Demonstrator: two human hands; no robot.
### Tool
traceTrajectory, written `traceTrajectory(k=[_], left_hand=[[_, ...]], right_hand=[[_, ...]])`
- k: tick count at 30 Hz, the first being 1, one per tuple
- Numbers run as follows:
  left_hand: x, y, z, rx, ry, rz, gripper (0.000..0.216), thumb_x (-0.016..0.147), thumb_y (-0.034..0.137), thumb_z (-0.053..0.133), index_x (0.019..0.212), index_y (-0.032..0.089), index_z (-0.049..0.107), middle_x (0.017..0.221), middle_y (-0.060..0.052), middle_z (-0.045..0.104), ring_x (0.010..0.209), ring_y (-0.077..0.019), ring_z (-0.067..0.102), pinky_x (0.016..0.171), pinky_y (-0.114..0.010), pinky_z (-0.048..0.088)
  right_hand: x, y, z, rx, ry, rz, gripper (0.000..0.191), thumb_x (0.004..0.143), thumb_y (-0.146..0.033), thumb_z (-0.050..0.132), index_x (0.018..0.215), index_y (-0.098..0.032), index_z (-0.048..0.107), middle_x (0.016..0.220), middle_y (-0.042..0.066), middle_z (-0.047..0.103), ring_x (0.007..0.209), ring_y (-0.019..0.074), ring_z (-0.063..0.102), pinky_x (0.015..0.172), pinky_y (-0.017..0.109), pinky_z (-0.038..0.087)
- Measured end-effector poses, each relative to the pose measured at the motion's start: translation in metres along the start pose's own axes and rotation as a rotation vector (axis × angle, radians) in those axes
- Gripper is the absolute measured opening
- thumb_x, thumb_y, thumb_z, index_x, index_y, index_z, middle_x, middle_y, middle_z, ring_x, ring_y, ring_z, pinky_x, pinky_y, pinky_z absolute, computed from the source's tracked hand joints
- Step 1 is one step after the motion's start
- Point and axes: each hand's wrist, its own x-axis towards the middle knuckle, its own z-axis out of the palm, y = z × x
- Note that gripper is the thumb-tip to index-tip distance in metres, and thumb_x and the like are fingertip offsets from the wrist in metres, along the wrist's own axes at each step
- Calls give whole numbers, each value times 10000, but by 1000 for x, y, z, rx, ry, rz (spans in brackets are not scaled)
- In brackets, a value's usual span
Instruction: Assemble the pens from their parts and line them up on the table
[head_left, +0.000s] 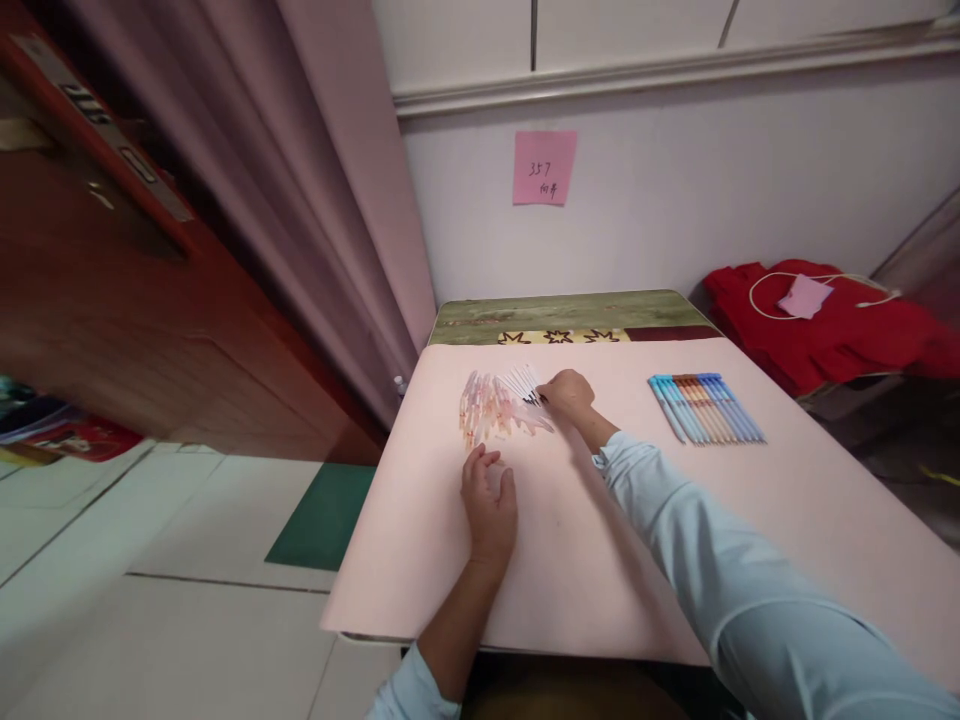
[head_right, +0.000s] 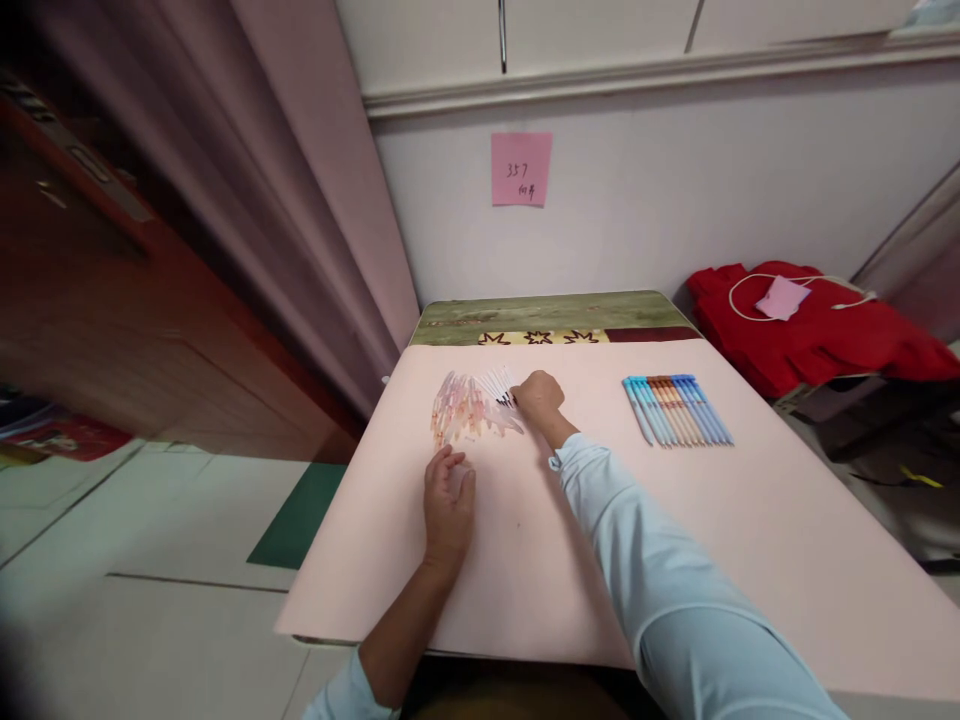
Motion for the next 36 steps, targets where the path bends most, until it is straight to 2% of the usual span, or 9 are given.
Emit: traceTrajectory(k=[3, 9, 13, 17, 22, 25, 29, 32, 36], left_hand=[[0, -4, 0, -17, 15, 29, 235, 859, 202, 538, 1087, 190, 594, 1290, -123, 554, 1268, -251, 497, 1118, -454, 362], [-2, -9, 1, -46, 15, -16, 527, 796, 73, 461, 1314, 173, 469, 1303, -132, 546, 1264, -252, 499, 1123, -465, 356], [0, -7, 0, -44, 5, -60, 566, 785, 75, 479, 1342, 172, 450, 1311, -134, 537, 1240, -253, 511, 1109, -465, 372], [1, -6, -3, -25, 1, -51, 464, 813, 129, 523, 1273, 190, 515, 1289, -119, 552, 1235, -248, 516, 1102, -454, 385], [1, 11, -9, -49, 31, -59, 164, 874, 260, 561, 993, 199, 657, 1278, -109, 566, 1228, -247, 537, 1091, -439, 403], [22, 39, -4, -43, 72, 17, 144, 869, 293, 601, 951, 213, 688, 1261, -91, 592, 1214, -238, 550, 1087, -428, 403], [76, 62, 24, -112, 134, 124, 124, 850, 275, 616, 916, 198, 687, 1160, -92, 649, 1132, -226, 602, 1009, -394, 465], [107, 48, 45, -65, 255, 174, 91, 844, 231, 587, 873, 191, 663, 1059, -84, 675, 1045, -209, 635, 947, -366, 495], [116, 14, 54, 82, 317, 283, 96, 855, 211, 559, 867, 197, 654, 940, -69, 692, 953, -210, 645, 910, -373, 495]], right_hand=[[2, 5, -5, 67, -21, 37, 239, 654, -375, 733, 786, -177, 757, 856, 154, 738, 782, 275, 691, 611, 302, 455], [-1, 29, -10, 289, -71, -5, 244, 691, -413, 689, 568, -203, 695, 621, 87, 683, 642, 221, 648, 561, 279, 396], [-3, 51, -4, 528, -49, -55, 336, 730, -503, 641, 598, -201, 705, 579, 48, 665, 594, 184, 594, 556, 264, 399], [-12, 73, -2, 808, -18, -117, 433, 737, -587, 619, 775, -172, 737, 592, 16, 646, 593, 157, 554, 577, 250, 424], [-31, 94, -8, 1040, -2, -131, 477, 707, -567, 680, 899, -134, 732, 581, -11, 581, 542, 135, 503, 538, 256, 409], [-39, 99, -11, 1134, -1, -127, 453, 713, -527, 695, 954, -144, 729, 610, -19, 583, 534, 120, 484, 524, 249, 396], [-44, 99, -12, 1200, -17, -127, 373, 729, -490, 694, 888, -153, 709, 605, -20, 581, 523, 114, 481, 515, 247, 394], [-44, 100, -8, 1207, -16, -142, 363, 730, -474, 697, 907, -157, 687, 642, -5, 608, 553, 129, 521, 538, 258, 425], [-43, 103, -4, 1202, -46, -201, 422, 773, -445, 668, 1087, -163, 677, 711, 8, 628, 608, 144, 549, 579, 273, 452]])
